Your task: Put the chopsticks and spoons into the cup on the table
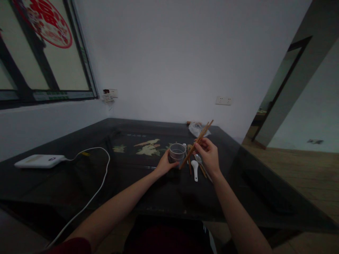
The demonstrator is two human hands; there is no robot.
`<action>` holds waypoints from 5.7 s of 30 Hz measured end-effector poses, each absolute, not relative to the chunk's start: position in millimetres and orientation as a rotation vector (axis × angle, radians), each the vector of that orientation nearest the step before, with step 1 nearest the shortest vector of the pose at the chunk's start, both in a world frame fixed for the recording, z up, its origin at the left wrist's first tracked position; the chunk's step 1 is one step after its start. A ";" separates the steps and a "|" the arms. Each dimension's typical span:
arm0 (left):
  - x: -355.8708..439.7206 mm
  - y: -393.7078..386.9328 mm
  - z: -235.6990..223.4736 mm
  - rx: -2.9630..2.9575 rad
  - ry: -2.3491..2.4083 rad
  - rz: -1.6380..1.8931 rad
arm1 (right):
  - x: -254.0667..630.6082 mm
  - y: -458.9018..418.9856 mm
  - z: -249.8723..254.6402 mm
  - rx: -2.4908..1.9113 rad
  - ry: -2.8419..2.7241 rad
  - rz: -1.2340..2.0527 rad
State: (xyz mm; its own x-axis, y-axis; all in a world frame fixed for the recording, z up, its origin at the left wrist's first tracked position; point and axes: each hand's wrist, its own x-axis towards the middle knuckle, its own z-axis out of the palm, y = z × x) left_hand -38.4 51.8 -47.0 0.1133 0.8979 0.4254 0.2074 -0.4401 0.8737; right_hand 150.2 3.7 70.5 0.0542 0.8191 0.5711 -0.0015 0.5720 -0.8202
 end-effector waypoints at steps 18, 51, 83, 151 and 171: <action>-42.1 53.0 -45.4 1.764 1.162 1.310 | 122.4 82.7 91.2 -0.880 -1.773 0.639; -42.1 52.8 -42.2 1.774 1.126 1.326 | 109.1 109.9 62.0 -1.248 -1.972 0.690; -45.0 52.1 -43.0 1.858 1.146 1.332 | 120.5 124.6 46.7 -1.002 -1.973 0.831; -11.9 -24.3 -3.4 2.630 0.750 0.779 | 216.1 64.0 4.3 -2.126 -1.982 0.273; 1.7 -14.6 -13.7 2.416 0.965 0.666 | 236.6 82.3 -0.5 -2.212 -1.862 0.510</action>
